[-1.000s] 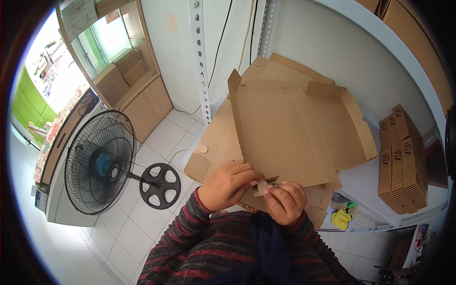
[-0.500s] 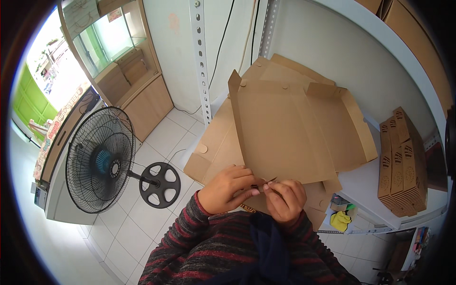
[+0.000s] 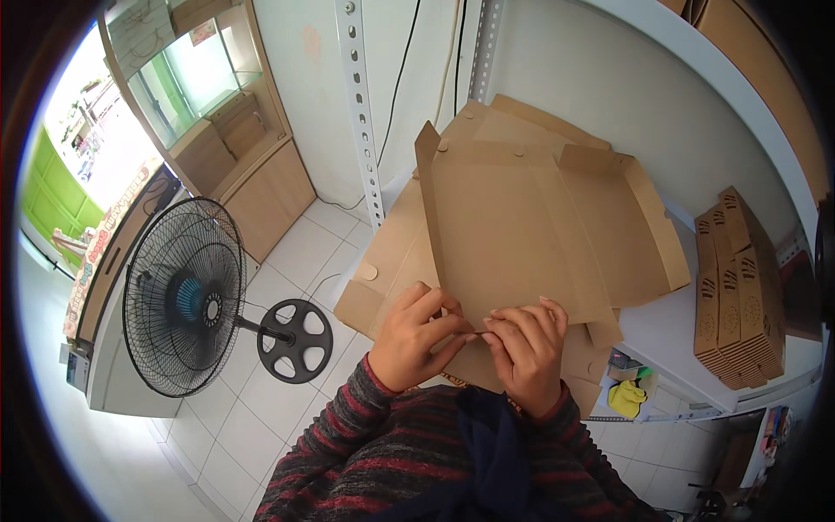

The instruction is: The person assembles flat-packed cardboard boxes by folding the side flaps and inserting tabs into slots to form the structure. They handle multiple boxes sequentially, stacking the completed units on a nearby shelf.

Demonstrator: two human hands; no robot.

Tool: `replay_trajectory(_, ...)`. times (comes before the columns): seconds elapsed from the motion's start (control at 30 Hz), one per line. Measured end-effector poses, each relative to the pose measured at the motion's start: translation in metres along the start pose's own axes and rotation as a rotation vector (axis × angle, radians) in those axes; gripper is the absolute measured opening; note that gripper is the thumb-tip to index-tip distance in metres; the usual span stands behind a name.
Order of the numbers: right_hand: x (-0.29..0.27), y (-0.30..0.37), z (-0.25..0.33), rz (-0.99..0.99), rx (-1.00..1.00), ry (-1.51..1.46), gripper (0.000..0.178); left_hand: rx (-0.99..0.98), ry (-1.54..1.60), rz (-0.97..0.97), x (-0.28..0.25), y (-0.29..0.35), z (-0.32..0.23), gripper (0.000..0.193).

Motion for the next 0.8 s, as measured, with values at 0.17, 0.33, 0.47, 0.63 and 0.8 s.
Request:
replay_trajectory(0.17,0.005,-0.003,0.001,0.007,0.028,-0.016,0.008,-0.032,-0.064,-0.046,0.003,-0.001,-0.005,0.012)
replay_trajectory(0.33,0.010,-0.003,-0.001,0.035,0.029,0.000,0.007,-0.097,-0.097,-0.059,0.013,0.001,-0.008,0.009)
replay_trajectory(0.47,0.011,0.000,-0.003,0.040,0.033,-0.025,0.010,-0.115,-0.128,-0.001,0.012,0.001,-0.008,0.009)
replay_trajectory(0.63,-0.047,0.003,-0.009,-0.059,0.126,-0.047,0.021,-0.126,-0.178,0.073,-0.003,-0.009,-0.018,0.017)
replay_trajectory(0.8,-0.120,0.058,-0.070,0.053,0.310,0.024,0.027,-0.003,-0.148,0.091,0.007,-0.034,-0.047,0.027)
Point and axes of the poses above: each hand's wrist, its own y-axis away from the middle knuckle, its own x-axis out of the palm, z = x × y, the point moved 2 cm from there along -y, towards the middle knuckle, and after that the axes turned 8 degrees about -x, right-handed, at the moved point
